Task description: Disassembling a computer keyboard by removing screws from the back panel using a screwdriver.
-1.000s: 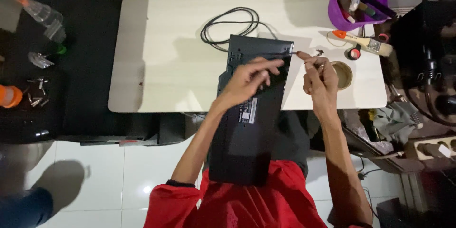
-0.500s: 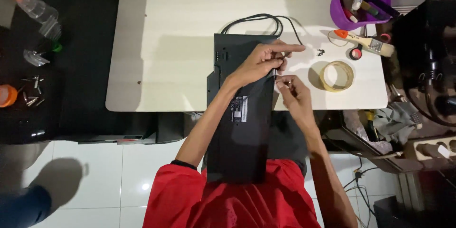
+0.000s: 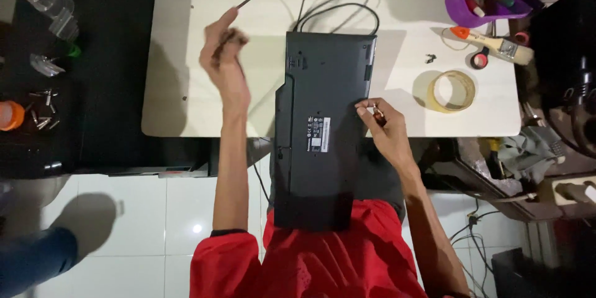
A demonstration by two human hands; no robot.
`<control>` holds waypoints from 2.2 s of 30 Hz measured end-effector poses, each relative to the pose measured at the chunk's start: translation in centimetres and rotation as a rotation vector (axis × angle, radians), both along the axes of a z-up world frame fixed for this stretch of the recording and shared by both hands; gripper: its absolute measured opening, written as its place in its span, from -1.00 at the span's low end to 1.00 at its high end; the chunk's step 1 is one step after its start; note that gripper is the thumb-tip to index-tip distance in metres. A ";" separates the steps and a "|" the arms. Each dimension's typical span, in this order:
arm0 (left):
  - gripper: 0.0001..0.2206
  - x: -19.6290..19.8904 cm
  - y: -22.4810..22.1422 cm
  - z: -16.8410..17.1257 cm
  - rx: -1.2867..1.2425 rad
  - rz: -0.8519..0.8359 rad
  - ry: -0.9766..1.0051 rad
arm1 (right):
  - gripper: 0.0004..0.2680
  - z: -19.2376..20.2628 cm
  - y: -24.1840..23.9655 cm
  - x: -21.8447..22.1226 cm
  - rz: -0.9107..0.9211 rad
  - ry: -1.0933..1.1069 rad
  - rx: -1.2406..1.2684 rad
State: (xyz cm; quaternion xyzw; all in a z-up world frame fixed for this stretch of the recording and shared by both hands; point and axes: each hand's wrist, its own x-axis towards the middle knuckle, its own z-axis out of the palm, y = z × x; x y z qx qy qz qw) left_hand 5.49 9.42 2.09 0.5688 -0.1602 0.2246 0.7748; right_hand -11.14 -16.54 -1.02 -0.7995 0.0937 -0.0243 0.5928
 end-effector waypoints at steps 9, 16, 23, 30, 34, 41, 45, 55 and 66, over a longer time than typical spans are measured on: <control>-0.61 -4.7 2.5 -6.6 0.483 0.210 0.145 | -0.93 -0.6 -0.6 -0.7 -0.106 -0.058 -0.048; -0.49 -8.4 -1.7 -6.4 0.626 0.253 -0.141 | -0.93 2.2 -0.5 -1.1 -0.140 -0.133 -0.120; -0.45 -10.2 -2.7 -6.2 0.425 -0.152 0.338 | -0.92 0.9 0.6 0.4 -0.021 -0.367 -0.363; -0.48 -9.2 -3.5 -7.5 0.305 -0.266 0.352 | -0.94 -0.2 3.1 1.3 0.080 -0.497 -0.537; -0.50 -9.3 -4.2 -6.9 0.319 -0.298 0.361 | -0.94 -0.6 2.7 1.2 0.064 -0.525 -0.613; -0.43 -8.5 -4.0 -7.8 0.322 -0.404 0.369 | -0.92 -1.4 1.7 0.6 0.084 -0.592 -0.798; -0.39 -7.3 -3.2 -6.3 0.374 -0.631 0.728 | -0.91 -1.8 1.4 0.4 0.128 -0.553 -0.838; -0.21 -6.2 -5.0 -3.5 0.527 -0.595 0.880 | -0.92 2.1 1.4 2.5 0.252 -0.269 -0.567; -0.08 -10.0 -4.6 -4.7 0.573 -0.229 0.229 | -0.97 -1.0 0.5 1.7 0.187 -0.672 -0.944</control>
